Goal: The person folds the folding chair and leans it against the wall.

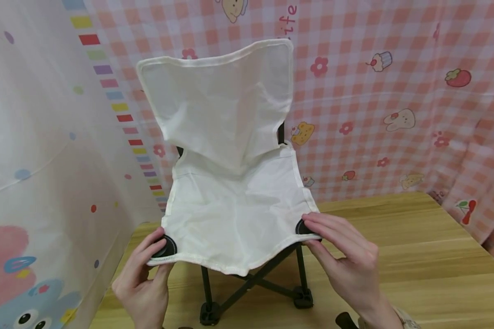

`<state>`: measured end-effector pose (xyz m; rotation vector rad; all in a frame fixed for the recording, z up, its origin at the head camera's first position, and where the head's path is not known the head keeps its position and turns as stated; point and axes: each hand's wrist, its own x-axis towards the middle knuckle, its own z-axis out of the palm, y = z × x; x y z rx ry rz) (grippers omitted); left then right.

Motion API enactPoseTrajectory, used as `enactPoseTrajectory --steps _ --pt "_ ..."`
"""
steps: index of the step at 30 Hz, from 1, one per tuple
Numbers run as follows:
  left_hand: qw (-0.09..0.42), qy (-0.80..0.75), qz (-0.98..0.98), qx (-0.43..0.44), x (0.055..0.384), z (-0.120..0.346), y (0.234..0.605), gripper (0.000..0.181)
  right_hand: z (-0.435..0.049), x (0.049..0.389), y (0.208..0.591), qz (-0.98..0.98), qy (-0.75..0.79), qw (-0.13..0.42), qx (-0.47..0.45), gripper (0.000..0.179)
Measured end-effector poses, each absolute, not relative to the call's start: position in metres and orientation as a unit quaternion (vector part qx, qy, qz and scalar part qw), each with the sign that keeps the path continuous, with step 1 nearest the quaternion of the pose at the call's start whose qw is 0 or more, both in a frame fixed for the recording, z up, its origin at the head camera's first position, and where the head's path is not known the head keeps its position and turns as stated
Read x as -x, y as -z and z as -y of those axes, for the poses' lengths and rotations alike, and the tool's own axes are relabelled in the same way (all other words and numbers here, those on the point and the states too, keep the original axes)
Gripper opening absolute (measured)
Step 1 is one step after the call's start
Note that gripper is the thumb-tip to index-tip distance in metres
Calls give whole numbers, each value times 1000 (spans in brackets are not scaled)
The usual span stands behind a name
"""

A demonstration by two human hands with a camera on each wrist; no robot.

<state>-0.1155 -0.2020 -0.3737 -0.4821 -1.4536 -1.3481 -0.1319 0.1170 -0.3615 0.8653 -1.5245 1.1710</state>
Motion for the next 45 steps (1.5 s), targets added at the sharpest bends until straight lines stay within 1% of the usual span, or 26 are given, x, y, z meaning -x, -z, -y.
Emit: enactPoseTrajectory --steps 10,19,45 --pt "520 553 619 200 115 201 371 27 -115 132 358 625 -485 494 -361 29" --pt "525 563 598 222 118 199 369 30 -113 133 355 613 -487 500 -370 29" --pt "534 549 598 236 122 191 363 32 -110 131 348 612 -487 498 -375 28"
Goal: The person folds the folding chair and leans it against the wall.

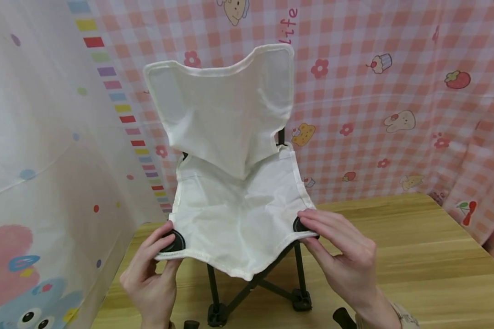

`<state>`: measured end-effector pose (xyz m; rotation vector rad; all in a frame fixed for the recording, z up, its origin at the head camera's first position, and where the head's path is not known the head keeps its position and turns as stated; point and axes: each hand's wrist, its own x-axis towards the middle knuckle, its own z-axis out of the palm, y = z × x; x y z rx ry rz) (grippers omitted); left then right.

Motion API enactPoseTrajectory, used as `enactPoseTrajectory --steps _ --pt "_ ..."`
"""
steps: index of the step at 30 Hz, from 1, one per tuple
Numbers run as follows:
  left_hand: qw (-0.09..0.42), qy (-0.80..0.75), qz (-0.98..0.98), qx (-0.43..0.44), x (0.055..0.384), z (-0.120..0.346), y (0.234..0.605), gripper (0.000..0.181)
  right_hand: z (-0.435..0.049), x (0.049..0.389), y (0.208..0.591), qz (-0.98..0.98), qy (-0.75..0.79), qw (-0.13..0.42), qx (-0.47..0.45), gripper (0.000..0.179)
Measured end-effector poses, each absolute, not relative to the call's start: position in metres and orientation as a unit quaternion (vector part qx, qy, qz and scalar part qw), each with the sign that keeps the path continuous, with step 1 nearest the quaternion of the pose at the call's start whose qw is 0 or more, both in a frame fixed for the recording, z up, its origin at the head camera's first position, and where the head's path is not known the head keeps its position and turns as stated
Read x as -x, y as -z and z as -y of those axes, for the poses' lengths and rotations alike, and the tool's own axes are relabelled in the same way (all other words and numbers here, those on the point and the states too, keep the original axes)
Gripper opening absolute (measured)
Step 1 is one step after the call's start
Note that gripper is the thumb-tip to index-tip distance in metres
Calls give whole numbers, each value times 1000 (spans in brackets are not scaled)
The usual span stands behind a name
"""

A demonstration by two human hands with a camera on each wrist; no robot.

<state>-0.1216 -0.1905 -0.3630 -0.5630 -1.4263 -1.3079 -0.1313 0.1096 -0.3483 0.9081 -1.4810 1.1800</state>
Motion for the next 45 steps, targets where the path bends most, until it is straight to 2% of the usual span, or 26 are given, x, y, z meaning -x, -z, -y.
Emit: enactPoseTrajectory --steps 33,45 --pt "527 542 605 250 123 186 358 31 -106 133 345 601 -494 500 -380 27" --pt "531 538 602 258 125 185 358 30 -104 132 343 607 -489 504 -370 32"
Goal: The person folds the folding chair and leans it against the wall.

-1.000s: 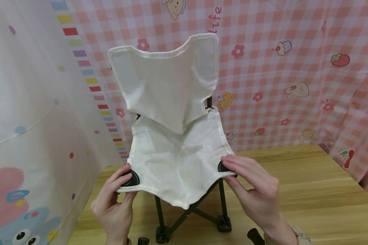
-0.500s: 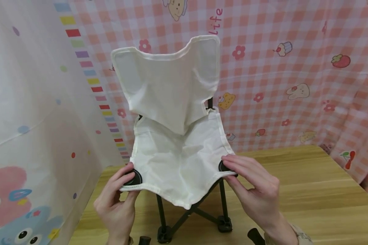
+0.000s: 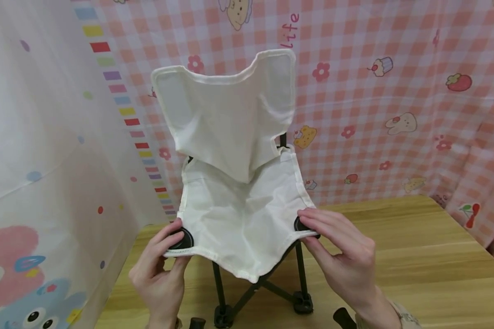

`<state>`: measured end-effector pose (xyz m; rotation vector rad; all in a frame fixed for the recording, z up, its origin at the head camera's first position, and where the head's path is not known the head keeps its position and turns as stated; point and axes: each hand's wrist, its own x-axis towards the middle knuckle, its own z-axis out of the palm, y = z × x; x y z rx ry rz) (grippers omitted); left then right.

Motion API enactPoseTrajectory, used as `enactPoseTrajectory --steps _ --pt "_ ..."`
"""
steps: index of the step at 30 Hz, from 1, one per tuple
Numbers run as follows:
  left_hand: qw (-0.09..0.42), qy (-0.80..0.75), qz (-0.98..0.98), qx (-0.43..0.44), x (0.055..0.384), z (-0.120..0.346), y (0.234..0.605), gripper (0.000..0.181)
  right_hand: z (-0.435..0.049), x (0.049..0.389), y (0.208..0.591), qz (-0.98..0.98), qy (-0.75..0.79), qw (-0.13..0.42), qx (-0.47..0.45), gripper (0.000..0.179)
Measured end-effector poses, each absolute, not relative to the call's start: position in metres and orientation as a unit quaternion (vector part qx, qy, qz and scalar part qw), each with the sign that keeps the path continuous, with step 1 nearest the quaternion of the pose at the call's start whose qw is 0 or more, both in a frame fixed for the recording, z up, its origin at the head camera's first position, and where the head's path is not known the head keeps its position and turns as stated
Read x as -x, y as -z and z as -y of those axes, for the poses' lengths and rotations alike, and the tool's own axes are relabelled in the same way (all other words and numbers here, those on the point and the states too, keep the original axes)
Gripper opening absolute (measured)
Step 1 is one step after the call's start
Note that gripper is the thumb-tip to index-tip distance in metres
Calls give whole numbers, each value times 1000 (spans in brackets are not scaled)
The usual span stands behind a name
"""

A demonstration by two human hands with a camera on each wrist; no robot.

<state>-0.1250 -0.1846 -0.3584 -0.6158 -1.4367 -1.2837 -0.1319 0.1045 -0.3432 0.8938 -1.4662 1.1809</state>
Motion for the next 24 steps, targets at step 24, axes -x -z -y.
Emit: enactPoseTrajectory --steps 24 --pt "531 544 595 261 126 179 356 29 -104 132 340 612 -483 508 -366 33"
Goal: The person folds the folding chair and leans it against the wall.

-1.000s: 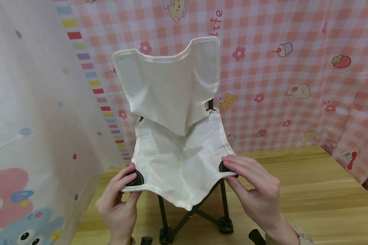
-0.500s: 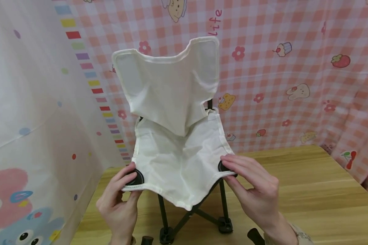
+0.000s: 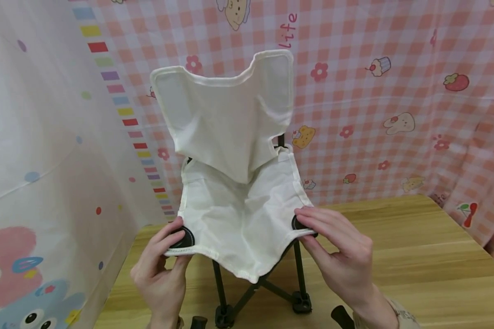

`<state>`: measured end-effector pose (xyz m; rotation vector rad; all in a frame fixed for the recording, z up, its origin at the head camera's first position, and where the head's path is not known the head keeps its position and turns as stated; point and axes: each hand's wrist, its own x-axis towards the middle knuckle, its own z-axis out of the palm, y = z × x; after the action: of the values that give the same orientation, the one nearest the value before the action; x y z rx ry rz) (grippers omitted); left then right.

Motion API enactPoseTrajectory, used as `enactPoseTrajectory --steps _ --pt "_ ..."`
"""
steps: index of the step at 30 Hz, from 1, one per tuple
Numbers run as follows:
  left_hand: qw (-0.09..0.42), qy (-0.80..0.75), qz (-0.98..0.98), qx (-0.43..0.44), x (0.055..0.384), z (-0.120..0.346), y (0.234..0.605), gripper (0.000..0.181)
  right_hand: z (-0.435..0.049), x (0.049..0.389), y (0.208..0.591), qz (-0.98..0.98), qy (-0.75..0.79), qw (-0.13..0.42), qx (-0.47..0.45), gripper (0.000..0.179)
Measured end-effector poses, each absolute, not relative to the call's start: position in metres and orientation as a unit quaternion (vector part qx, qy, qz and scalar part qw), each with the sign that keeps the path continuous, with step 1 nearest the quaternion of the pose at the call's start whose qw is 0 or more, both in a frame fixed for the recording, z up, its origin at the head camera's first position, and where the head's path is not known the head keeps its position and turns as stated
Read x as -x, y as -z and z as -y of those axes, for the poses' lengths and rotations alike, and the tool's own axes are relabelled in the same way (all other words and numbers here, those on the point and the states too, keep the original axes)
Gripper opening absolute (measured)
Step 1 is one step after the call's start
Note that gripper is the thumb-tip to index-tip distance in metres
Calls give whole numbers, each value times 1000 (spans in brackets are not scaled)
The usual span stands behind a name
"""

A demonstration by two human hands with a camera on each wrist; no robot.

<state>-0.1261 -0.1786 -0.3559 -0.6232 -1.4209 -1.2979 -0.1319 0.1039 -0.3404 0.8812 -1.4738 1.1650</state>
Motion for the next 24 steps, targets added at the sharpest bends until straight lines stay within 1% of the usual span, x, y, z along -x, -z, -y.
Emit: enactPoseTrajectory --steps 24 --pt "528 544 596 266 127 174 352 30 -102 134 338 606 -485 512 -366 33"
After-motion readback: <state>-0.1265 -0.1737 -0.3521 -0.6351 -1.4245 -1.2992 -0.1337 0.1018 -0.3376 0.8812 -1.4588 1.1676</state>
